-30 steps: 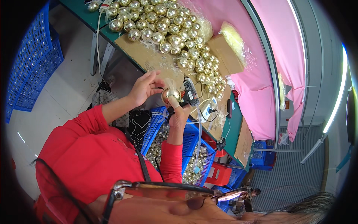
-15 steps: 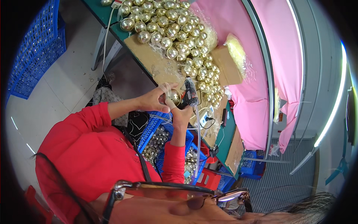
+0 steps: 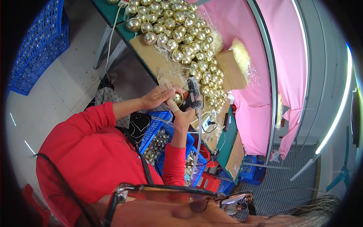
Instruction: The person applies hot glue to decorative ornaments using a glue gun and attaches ribbon bows to them by hand.
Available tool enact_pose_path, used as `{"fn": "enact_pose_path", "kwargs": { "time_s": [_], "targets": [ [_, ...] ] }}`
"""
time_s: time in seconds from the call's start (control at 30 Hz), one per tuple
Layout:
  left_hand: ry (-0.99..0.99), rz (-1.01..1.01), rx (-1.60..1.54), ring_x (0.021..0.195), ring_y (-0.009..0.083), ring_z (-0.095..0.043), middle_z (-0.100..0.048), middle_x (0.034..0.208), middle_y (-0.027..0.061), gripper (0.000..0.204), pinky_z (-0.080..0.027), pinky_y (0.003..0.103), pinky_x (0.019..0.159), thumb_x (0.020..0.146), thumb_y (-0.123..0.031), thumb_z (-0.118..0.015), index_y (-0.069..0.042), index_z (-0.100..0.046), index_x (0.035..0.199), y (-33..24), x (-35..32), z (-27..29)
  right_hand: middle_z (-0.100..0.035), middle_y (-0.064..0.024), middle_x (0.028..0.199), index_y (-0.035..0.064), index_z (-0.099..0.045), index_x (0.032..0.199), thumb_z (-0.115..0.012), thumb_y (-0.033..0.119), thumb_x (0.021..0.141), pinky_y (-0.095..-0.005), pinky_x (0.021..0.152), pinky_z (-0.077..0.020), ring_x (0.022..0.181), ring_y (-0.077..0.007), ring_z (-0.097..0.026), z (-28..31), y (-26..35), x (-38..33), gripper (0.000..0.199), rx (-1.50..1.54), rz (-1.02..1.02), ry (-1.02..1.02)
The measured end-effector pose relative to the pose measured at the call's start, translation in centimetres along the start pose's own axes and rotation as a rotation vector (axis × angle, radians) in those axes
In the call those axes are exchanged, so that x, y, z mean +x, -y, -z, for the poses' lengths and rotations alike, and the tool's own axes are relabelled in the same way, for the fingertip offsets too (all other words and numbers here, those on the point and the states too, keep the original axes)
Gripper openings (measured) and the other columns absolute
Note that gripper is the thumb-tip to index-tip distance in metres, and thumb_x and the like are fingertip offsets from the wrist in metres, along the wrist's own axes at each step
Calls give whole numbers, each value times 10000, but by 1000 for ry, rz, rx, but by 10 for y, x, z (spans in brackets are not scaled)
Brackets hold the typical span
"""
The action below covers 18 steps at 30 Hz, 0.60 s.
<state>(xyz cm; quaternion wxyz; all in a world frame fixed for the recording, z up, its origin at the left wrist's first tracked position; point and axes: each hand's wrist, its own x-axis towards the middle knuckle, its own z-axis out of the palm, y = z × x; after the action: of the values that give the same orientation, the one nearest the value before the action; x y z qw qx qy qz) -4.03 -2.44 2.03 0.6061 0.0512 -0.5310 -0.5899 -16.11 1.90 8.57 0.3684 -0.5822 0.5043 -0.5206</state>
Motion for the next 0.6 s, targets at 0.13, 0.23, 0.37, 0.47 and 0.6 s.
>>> {"fn": "enact_pose_path", "kwargs": {
  "time_s": [0.13, 0.23, 0.37, 0.47, 0.6],
  "targets": [
    [-74, -68, 117, 1051, 176, -511, -538, 1061, 84, 360, -376, 311, 934, 983, -292, -368, -20, -569, 1108, 8, -2, 2, -588, -72, 925, -16, -512, 1063, -720, 3, 688, -219, 612, -487, 744, -125, -592, -6, -1, -2, 429, 113, -50, -15],
    [-111, -25, 150, 1032, 166, -513, -531, 1045, 73, 358, -384, 303, 917, 978, -301, -387, -21, -589, 1074, 3, -3, -2, -599, -90, 950, -19, -526, 1064, -673, 53, 772, -257, 680, -502, 812, -149, -601, -4, -21, -2, 334, 265, -12, -106],
    [-147, -13, 154, 1000, 147, -519, -529, 1039, 66, 368, -396, 284, 893, 970, -321, -410, -18, -611, 1031, -2, -3, -5, -594, -97, 985, -9, -533, 1052, -599, 96, 859, -289, 728, -496, 833, -165, -590, -10, -14, -7, 229, 500, -95, -317],
    [-154, -11, 121, 987, 133, -523, -540, 1033, 69, 374, -405, 266, 874, 972, -324, -406, -18, -606, 1051, -7, -1, -6, -631, -94, 924, -3, -572, 1022, -555, 168, 896, -248, 593, -491, 738, -147, -613, 4, -5, -17, 213, 477, -109, -347],
    [-174, 4, 357, 969, 118, -541, -577, 1019, 64, 400, -418, 257, 861, 972, -346, -400, -14, -602, 1068, -3, -2, 0, -634, -86, 765, -3, -606, 901, -576, 172, 869, -241, 536, -471, 625, -147, -608, 17, 10, -37, 180, 418, -74, -341]
  ]
}}
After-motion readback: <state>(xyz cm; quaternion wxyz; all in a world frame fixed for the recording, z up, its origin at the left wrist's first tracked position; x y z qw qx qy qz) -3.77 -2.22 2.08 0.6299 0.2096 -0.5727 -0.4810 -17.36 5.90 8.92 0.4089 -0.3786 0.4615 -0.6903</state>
